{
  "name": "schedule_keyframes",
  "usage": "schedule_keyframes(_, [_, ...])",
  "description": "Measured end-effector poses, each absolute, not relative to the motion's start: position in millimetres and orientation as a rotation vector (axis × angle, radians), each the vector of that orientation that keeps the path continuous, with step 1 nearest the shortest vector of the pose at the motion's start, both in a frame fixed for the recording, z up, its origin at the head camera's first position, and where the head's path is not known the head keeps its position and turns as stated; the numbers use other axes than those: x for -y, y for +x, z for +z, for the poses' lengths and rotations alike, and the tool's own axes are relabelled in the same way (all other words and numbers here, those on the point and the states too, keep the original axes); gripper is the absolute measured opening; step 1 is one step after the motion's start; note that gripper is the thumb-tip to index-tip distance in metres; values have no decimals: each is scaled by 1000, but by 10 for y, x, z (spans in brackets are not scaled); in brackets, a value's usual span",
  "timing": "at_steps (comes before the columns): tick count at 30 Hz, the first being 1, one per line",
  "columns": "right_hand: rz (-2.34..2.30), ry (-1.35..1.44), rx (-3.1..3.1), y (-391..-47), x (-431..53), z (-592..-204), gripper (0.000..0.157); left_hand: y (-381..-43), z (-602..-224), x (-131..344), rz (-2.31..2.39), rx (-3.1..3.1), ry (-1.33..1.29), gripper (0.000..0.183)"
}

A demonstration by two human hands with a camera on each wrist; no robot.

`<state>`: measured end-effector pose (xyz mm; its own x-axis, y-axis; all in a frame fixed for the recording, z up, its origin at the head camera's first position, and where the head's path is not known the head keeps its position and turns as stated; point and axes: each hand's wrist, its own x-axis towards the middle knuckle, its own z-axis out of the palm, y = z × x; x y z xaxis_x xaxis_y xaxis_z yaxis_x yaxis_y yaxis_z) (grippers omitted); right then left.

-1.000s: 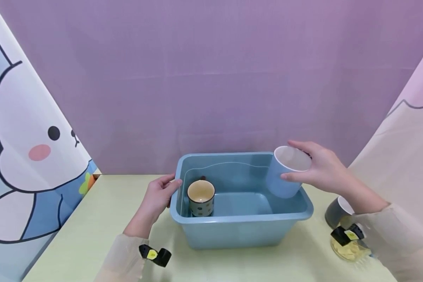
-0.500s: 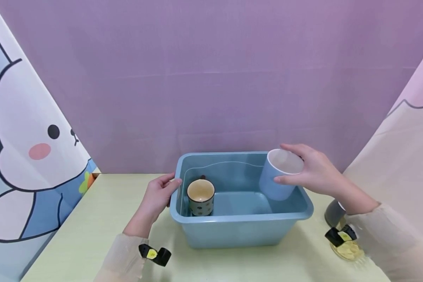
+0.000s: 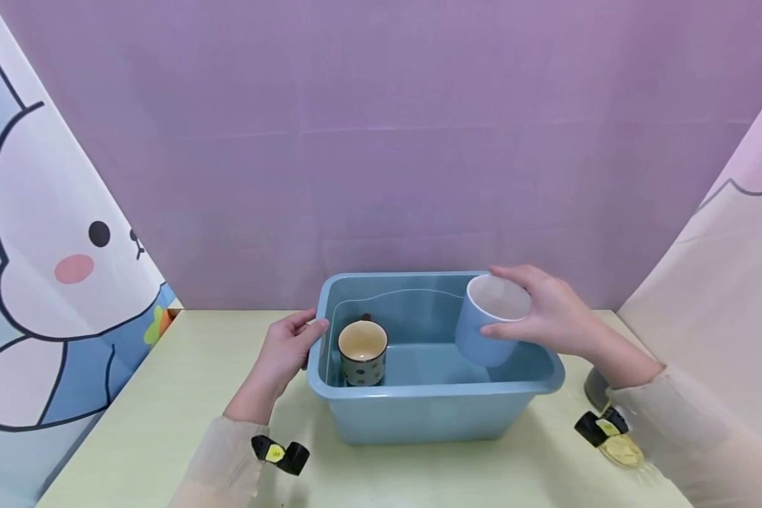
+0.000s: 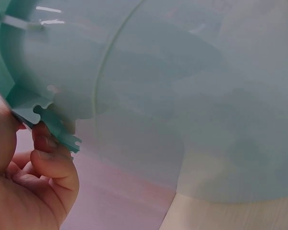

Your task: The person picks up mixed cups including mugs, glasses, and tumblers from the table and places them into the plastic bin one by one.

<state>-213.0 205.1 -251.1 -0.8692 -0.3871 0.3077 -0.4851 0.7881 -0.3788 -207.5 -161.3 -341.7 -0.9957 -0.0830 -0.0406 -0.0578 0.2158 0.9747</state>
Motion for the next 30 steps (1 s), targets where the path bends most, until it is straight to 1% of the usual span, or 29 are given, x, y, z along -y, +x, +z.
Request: schedule_keyframes(30, [698, 809, 2815, -2089, -1803, -2688, 87, -2107, -3425, 1600, -1945, 2458, 153, 47])
